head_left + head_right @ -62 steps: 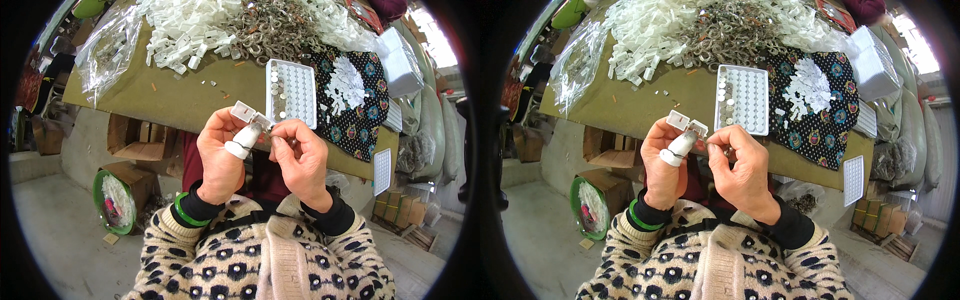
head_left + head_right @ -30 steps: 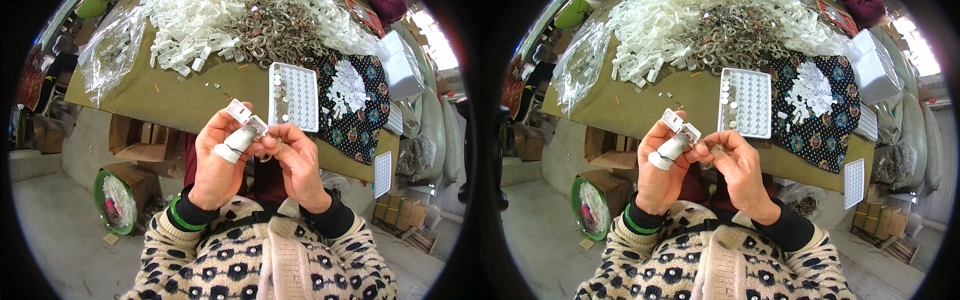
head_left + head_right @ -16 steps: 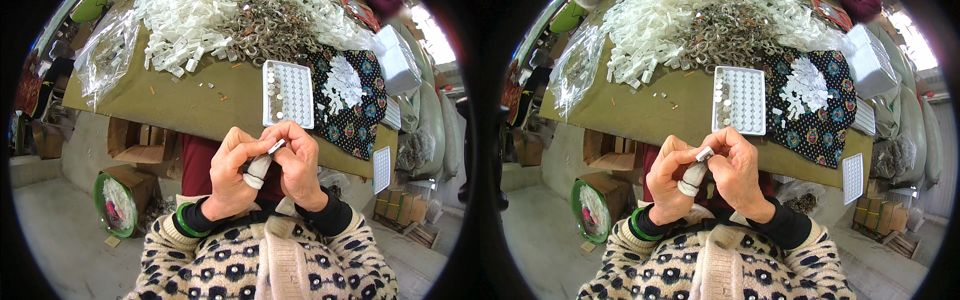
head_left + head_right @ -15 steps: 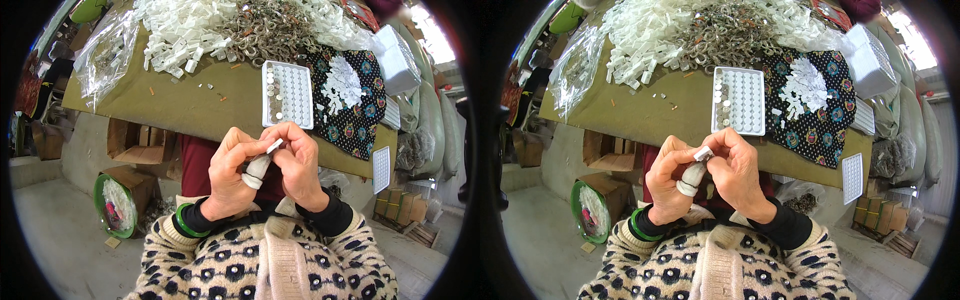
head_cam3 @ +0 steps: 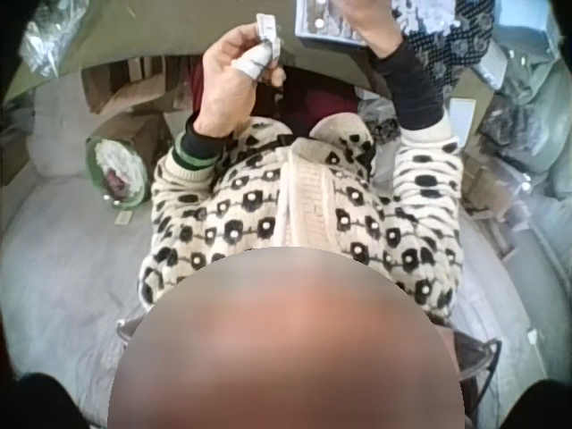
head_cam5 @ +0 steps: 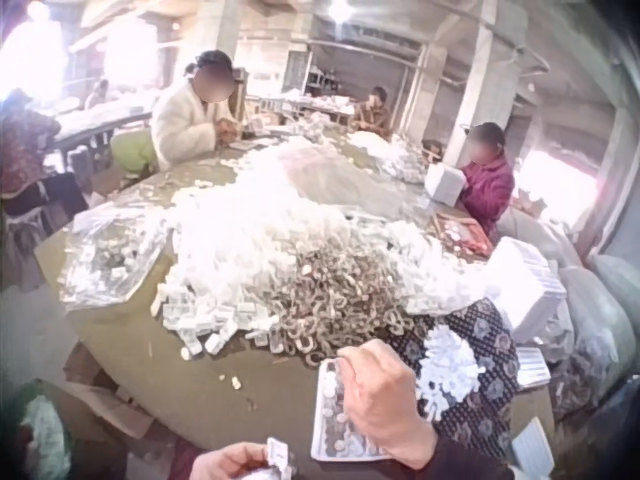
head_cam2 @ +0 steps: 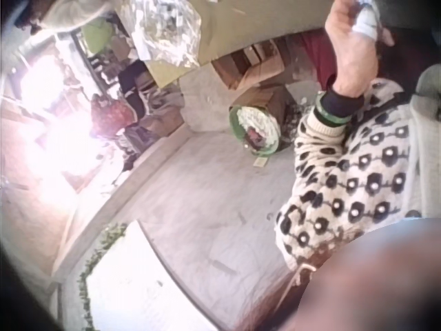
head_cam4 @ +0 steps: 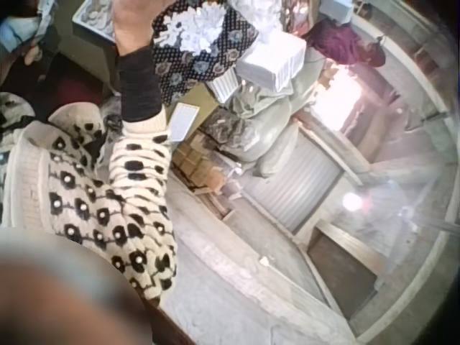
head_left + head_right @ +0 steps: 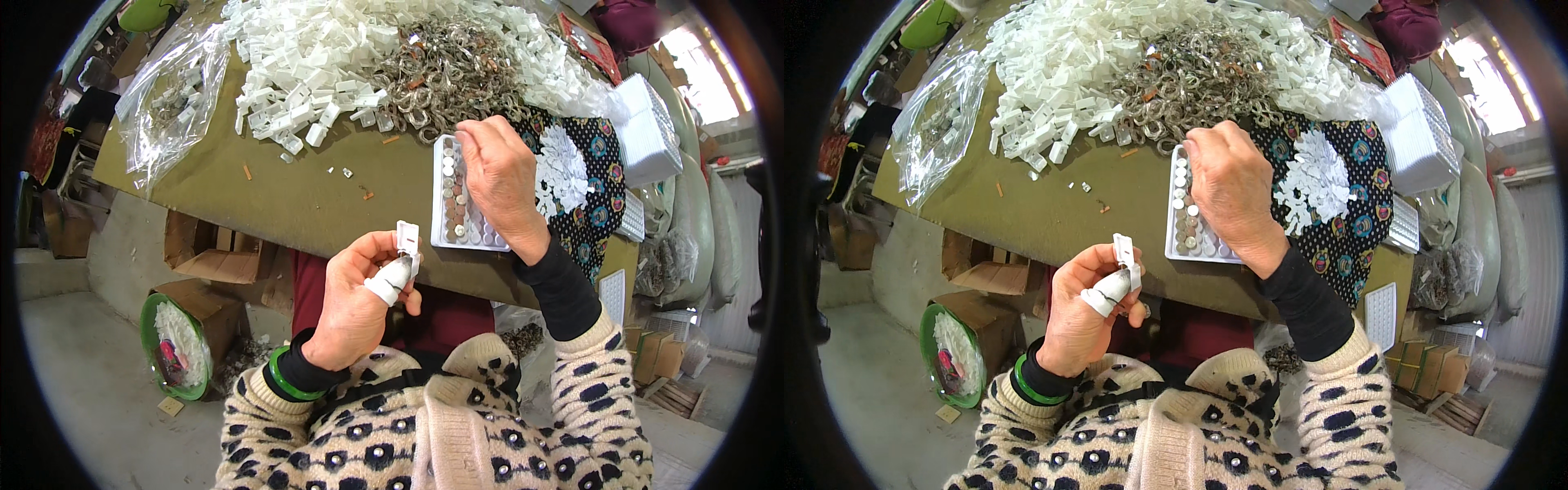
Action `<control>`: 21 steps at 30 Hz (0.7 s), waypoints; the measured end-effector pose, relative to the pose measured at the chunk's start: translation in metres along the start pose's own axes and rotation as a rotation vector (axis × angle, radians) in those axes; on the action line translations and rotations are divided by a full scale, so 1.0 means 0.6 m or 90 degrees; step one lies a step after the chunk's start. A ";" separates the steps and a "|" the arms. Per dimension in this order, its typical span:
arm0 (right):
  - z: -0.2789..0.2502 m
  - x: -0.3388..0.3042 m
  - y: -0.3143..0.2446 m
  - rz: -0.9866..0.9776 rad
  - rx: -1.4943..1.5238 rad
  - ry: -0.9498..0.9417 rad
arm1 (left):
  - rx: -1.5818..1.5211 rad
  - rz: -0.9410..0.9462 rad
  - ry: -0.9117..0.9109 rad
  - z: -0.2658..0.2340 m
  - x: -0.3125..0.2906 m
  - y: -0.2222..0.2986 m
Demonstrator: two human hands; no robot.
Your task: The person repeatedly picks small white plastic pieces and metal rings from a table, inserts the rings into the plastic pieces, and places the assembled units into a white tray. The process is continuous and repetitive throughout the clip.
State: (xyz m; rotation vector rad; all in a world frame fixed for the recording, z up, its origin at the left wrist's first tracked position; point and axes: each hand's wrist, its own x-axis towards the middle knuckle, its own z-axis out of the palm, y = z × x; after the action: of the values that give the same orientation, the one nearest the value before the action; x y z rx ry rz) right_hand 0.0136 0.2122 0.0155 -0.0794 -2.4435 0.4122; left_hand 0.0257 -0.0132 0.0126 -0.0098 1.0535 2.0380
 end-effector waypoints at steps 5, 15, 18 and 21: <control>0.005 0.015 0.014 -0.118 -0.024 -0.112 | -0.036 -0.029 -0.018 -0.002 0.018 0.014; -0.042 0.004 0.026 0.043 0.138 -0.197 | -0.055 0.004 -0.027 -0.005 0.049 0.020; -0.045 0.004 0.023 -0.031 0.124 -0.200 | -0.075 -0.007 -0.024 -0.009 0.053 0.022; -0.042 0.001 0.019 -0.076 0.090 -0.233 | -0.094 -0.008 -0.039 -0.011 0.056 0.022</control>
State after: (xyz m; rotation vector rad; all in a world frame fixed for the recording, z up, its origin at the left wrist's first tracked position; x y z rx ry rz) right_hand 0.0281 0.2300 0.0312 0.2207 -2.7492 0.5863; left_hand -0.0077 0.0003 0.0054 -0.0303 0.8610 2.0873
